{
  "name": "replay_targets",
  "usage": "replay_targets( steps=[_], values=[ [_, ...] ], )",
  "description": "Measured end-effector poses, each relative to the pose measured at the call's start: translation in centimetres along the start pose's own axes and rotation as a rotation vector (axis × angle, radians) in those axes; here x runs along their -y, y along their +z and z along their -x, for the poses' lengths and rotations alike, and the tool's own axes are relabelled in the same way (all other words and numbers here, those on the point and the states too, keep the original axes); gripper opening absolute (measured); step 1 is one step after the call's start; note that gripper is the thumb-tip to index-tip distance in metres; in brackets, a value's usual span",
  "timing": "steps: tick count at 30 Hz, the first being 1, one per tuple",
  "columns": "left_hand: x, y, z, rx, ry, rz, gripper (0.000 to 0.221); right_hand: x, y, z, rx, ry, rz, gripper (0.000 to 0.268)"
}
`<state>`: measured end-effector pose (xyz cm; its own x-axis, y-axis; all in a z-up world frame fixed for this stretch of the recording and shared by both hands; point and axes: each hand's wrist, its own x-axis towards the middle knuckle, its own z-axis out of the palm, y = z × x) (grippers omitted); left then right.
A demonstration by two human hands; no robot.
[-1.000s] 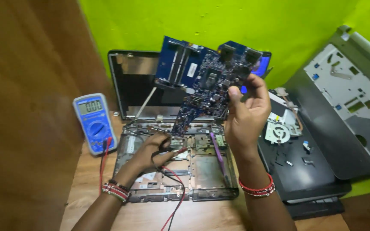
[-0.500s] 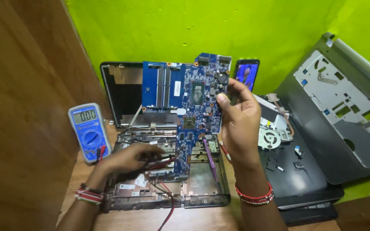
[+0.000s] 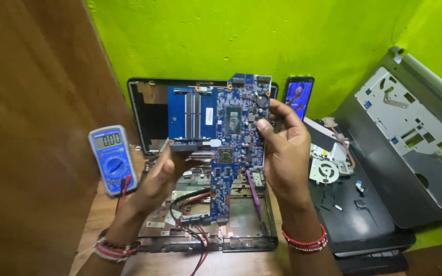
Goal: Checking motherboard continuity with a multimeter and performing a visual inspection of the board.
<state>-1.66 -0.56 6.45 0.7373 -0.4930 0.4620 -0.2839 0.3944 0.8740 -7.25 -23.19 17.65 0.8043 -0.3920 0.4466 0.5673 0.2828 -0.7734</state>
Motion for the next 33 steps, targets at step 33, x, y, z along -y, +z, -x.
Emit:
replay_targets(
  steps=[33],
  values=[
    [-10.0, 14.7, 0.9, -0.583, 0.17, 0.645, 0.065, 0.6, 1.7, 3.8, -0.026, -0.248, -0.052, 0.075]
  ],
)
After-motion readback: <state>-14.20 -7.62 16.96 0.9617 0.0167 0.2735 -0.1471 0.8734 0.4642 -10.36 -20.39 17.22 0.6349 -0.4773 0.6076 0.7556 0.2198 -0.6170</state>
